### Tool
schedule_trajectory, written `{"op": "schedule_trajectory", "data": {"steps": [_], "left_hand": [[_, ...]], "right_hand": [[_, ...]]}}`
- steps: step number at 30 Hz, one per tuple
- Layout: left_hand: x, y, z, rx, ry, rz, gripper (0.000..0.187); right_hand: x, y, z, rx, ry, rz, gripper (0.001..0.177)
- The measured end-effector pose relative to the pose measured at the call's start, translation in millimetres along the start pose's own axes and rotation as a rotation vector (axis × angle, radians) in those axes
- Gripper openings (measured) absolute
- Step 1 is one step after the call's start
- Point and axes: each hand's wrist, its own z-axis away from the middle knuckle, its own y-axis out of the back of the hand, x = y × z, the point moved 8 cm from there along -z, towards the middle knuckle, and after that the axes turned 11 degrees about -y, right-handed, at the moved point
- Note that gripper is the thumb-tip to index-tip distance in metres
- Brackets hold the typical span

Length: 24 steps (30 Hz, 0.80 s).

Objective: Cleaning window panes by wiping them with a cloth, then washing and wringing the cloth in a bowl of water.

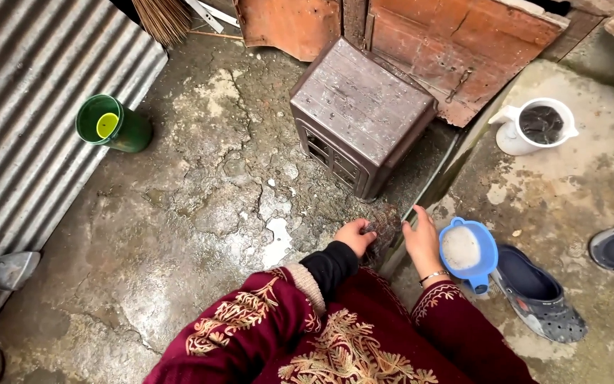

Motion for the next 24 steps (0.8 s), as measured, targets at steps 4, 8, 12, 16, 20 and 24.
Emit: {"op": "schedule_trajectory", "data": {"steps": [4, 8, 12, 16, 20, 24], "left_hand": [[2, -3, 0, -0.001, -0.005, -0.012, 0.031], [-6, -10, -7, -0.012, -0.011, -0.018, 0.031], [-21, -18, -16, -0.016, -0.02, -0.026, 0.034], [-26, -20, -17, -0.012, -0.031, -0.011, 0.031], [-22, -20, -10, -0.059, -0.035, -0.057, 0.032], [-31, -25, -11, -0.072, -0.034, -0.037, 0.03]], "right_hand": [[3, 1, -3, 0.059, 0.018, -0.005, 0.058], [33, -4, -24, 0.105, -0.002, 0.025, 0.06], [56, 0, -33, 0.164, 0.0, 0.107, 0.062], [85, -9, -52, 0.223, -0.066, 0.121, 0.064], [104, -6, -55, 0.318, -0.13, 0.12, 0.067], [127, -20, -61, 0.317, -0.193, 0.07, 0.07]]}}
